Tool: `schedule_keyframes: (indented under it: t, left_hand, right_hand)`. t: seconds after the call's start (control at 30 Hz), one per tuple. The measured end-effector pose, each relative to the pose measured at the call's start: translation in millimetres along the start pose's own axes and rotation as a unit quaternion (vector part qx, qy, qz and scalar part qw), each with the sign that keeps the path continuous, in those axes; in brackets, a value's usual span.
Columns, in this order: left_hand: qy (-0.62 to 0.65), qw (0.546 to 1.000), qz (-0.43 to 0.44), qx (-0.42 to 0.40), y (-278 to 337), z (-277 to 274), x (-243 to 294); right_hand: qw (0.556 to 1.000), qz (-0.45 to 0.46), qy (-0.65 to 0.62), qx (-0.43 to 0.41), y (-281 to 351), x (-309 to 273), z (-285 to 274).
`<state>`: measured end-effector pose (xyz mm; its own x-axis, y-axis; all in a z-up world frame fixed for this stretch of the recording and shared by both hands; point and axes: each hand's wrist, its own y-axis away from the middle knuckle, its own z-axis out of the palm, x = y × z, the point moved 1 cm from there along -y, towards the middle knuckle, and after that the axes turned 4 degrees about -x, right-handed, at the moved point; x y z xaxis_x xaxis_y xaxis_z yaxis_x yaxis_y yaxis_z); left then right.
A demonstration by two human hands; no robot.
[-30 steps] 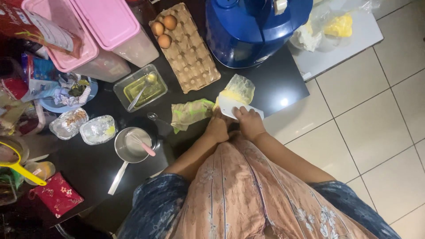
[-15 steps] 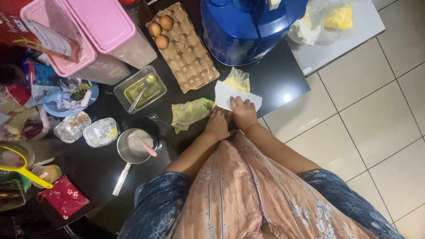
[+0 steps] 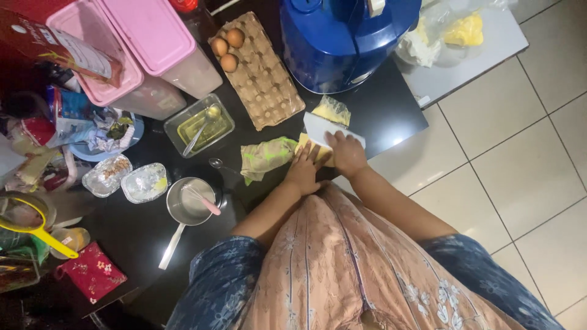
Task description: Preparing a chocolate sauce by whisking ingredients in a pot on a stove and adding butter.
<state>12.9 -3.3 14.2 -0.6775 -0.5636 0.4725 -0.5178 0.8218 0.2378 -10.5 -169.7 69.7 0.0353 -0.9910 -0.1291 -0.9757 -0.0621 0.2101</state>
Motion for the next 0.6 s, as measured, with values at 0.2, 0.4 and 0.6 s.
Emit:
schedule_keyframes:
  t: [0.2, 0.4, 0.6]
  left_hand:
    - [0.017, 0.994, -0.041, -0.096, 3, -5, 2]
    - [-0.031, 0.993, -0.032, -0.107, 3, -8, 4]
    - [0.015, 0.999, -0.018, -0.04, 3, -1, 2]
  right_hand:
    - [1.0, -0.022, -0.006, 0.005, 25, -10, 8]
    - [1.0, 0.0, 0.017, -0.011, 3, -4, 10]
    - [0.998, -0.005, 0.057, -0.007, -2, 0, 20]
